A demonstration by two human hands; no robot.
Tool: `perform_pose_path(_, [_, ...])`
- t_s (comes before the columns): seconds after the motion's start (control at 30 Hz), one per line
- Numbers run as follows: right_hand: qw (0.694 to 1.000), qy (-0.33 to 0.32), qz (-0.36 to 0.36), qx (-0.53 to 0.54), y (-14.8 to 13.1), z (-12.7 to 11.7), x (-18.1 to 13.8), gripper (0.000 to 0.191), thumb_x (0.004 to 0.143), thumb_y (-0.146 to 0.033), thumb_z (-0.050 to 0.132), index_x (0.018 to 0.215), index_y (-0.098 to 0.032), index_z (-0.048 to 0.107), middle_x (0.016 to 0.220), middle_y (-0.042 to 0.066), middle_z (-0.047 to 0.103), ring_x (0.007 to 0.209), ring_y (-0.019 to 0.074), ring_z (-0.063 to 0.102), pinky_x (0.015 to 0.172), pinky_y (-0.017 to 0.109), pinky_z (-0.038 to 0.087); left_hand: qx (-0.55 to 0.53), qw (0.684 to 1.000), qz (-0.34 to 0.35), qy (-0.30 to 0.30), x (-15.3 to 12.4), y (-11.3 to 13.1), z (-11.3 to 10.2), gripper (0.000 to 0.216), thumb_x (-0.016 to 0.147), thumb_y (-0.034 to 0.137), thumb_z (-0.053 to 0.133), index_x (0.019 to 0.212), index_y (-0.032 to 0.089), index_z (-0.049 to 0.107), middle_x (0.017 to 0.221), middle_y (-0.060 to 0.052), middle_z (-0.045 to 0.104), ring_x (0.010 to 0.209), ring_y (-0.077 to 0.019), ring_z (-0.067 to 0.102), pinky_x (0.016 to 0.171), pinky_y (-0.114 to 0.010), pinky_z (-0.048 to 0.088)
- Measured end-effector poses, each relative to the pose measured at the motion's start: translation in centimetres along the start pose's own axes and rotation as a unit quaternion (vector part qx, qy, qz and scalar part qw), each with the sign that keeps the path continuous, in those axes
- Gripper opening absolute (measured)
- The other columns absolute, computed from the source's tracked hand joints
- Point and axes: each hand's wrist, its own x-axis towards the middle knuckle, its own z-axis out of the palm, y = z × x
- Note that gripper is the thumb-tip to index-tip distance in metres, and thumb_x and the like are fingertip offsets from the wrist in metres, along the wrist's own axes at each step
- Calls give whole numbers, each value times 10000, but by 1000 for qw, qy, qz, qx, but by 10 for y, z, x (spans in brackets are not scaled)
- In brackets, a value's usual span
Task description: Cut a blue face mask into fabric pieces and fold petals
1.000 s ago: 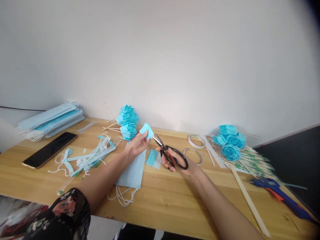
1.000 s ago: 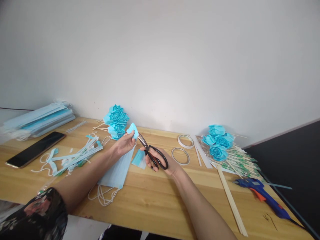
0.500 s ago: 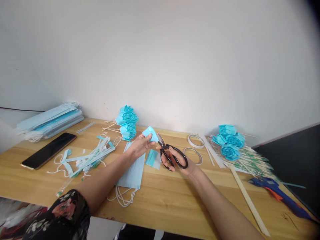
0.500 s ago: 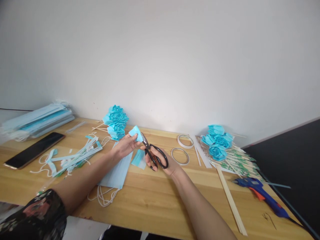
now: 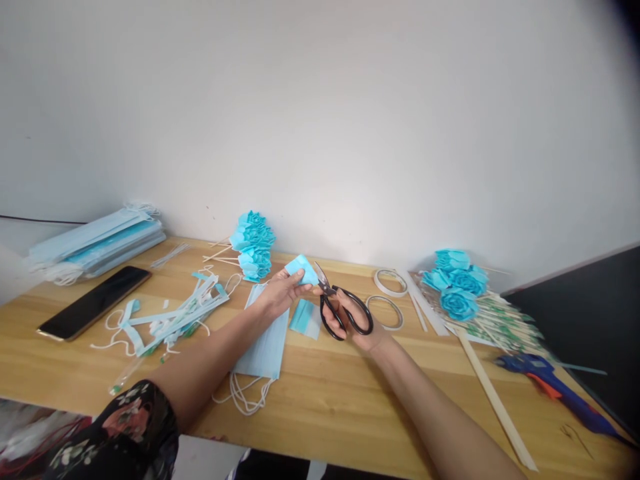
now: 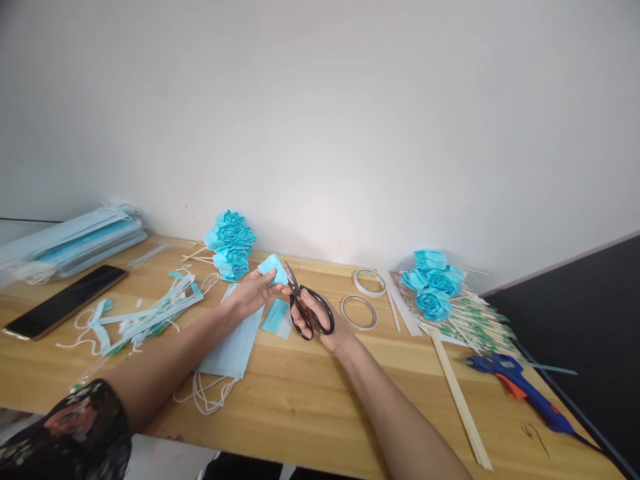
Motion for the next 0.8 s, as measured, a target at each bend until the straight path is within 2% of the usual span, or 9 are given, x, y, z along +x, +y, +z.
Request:
perform_pose_path(0.27, [999, 10, -7, 39, 8, 0, 4, 469, 860, -552, 556, 1110, -160, 623, 581, -54, 433, 396, 49, 339, 351, 169, 290, -6, 1000, -2, 10, 0, 0, 1, 180, 723, 194, 774, 826, 93, 666, 766, -42, 689, 663, -117, 652, 655, -221, 560])
perform_pose_path(0.8, [999, 28, -18, 10, 11, 0, 3, 441, 872, -523, 560, 1094, -148, 625, 543, -74, 414, 341, 30, 313, 327, 160, 261, -21, 1000, -8, 7, 1, 0, 0, 199, 712, 192, 785, 840, 107, 659, 769, -32, 688, 656, -111, 656, 650, -210, 566])
